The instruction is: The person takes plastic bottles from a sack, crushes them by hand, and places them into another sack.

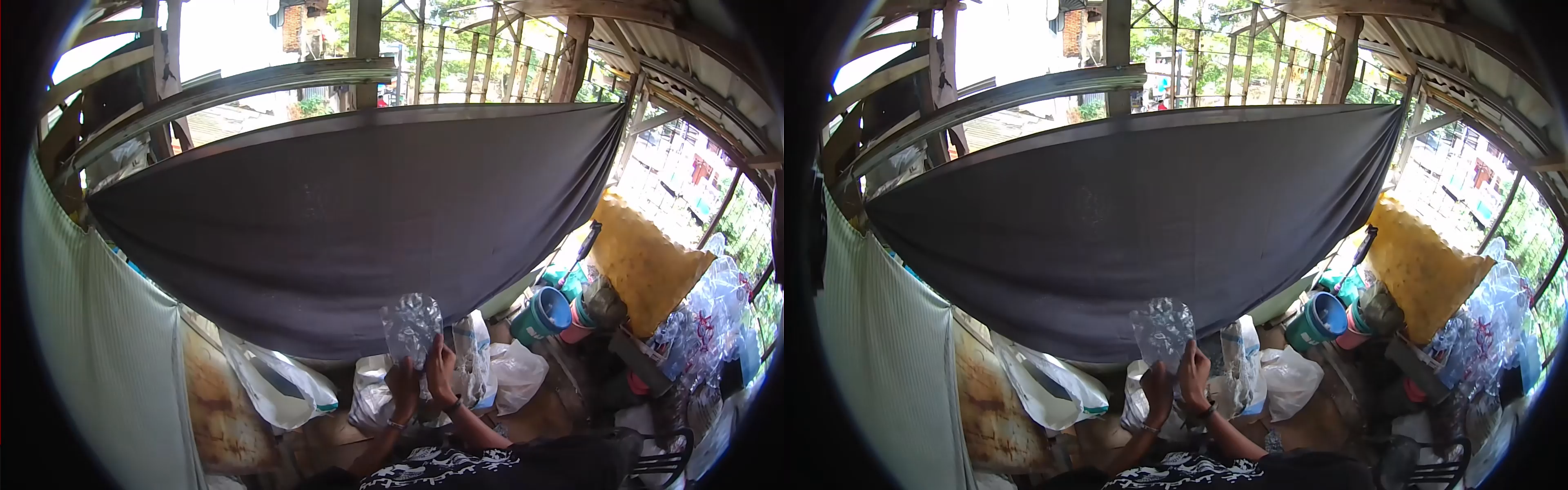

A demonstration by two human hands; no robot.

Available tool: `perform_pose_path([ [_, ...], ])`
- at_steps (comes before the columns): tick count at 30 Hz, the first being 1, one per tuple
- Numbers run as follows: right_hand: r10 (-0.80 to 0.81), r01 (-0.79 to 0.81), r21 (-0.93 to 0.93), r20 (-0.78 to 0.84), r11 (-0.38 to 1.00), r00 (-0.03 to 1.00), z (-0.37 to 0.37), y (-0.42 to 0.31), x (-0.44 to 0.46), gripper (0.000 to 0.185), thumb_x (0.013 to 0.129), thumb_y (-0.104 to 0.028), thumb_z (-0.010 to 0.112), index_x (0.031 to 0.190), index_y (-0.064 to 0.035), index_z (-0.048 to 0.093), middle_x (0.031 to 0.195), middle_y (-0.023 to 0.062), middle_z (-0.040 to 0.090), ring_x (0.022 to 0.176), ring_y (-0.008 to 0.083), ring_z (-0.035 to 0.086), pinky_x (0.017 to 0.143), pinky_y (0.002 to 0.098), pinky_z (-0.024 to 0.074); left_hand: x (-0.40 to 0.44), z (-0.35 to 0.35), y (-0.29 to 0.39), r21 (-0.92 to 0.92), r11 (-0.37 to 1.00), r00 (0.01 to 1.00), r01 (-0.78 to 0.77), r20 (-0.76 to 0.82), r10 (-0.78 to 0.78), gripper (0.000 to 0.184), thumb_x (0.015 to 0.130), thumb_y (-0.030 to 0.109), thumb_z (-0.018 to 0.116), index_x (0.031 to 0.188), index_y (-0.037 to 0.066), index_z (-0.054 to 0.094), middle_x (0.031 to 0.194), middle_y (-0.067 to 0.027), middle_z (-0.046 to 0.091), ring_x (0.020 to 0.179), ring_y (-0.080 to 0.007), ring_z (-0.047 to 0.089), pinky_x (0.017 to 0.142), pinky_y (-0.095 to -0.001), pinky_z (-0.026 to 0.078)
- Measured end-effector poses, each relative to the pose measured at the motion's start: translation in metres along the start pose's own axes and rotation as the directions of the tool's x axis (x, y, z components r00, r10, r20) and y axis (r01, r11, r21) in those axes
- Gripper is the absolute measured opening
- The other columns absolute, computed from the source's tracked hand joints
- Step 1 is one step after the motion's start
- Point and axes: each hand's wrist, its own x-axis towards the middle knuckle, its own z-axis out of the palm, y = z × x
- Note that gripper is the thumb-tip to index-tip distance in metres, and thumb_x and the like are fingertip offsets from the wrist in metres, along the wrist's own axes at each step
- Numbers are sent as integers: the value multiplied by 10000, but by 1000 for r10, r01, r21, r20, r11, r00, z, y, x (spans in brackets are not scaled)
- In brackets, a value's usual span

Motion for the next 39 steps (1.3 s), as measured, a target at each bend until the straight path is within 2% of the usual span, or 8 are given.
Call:
perform_pose_path([
  [7, 207, -237, 134, 208, 962, 956, 14, 8, -15, 633, 1010, -626, 316, 987, -42, 560, 717, -13, 467, 613, 103, 431, 561, 285, 383, 28, -48, -6, -127, 900, 899, 416, 208, -386, 658, 1046, 427, 356, 605, -12, 570, 552, -128, 580, 533, -295, 605, 532, -446, 398],
  [14, 255, -567, 576, 533, 589, 807, 14, 20, -31, 669, 1023, -586, 302, 1408, -54, 427, 1440, 158, 449, 1343, 266, 422, 1096, 407, 348, 32, -31, -66, -302, 815, 868, 494, 222, -443, 631, 1029, 498, 350, 759, -6, 618, 639, -106, 568, 604, -264, 571, 617, -402, 452],
  [16, -152, 159, 31, 525, 987, 837, 4, 76, -27, 597, 1049, -511, 296, 1409, -55, 436, 1430, 152, 454, 1330, 251, 428, 1096, 391, 344, 24, 3, -86, -216, 958, 975, 188, -76, -208, 500, 1010, 442, 465, 871, -13, 619, 844, -135, 611, 731, -261, 595, 666, -390, 479],
  [17, -307, 545, -251, 610, 800, 731, 3, 82, -29, 562, 1063, -474, 293, 1409, -56, 440, 1425, 149, 457, 1324, 243, 431, 1096, 383, 343, 25, 0, -75, -108, 992, 983, 61, -165, -79, 435, 984, 403, 535, 949, -24, 610, 958, -147, 598, 801, -279, 597, 709, -382, 485],
  [24, -92, 72, -117, -170, 991, 981, 11, 61, -8, 327, 1057, -327, 424, 908, -40, 470, 720, 46, 465, 660, 184, 421, 615, 385, 400, 26, -38, -2, -391, 672, 774, 629, 400, -491, 517, 1018, 436, 465, 1115, -43, 631, 1127, -191, 627, 931, -320, 613, 853, -408, 482],
  [30, -245, 199, -225, -197, 954, 949, -3, 10, -4, 499, 1052, -431, 406, 773, -18, 433, 655, 40, 396, 617, 125, 406, 551, 349, 341, 7, 22, 18, -458, 671, 732, 583, -61, -679, 757, 1030, 570, 293, 933, -84, 662, 838, -174, 682, 783, -311, 667, 704, -391, 530],
  [37, 122, -111, 116, -91, 987, 988, -57, -29, 17, 528, 1043, -477, 413, 704, -73, 424, 626, -47, 389, 568, 43, 360, 480, 289, 294, 36, 73, -11, -549, 242, 551, 800, 514, -658, 833, 979, 686, 286, 668, -8, 627, 603, -97, 610, 565, -215, 592, 539, -348, 473],
  [39, -80, 79, -14, -169, 997, 982, -75, -8, 34, 499, 1047, -440, 423, 735, -53, 460, 641, -36, 426, 580, 69, 392, 505, 300, 338, 32, 81, -9, -208, 707, 731, 676, 312, -607, 770, 995, 639, 329, 782, -33, 640, 679, -122, 636, 590, -211, 599, 560, -356, 481],
])
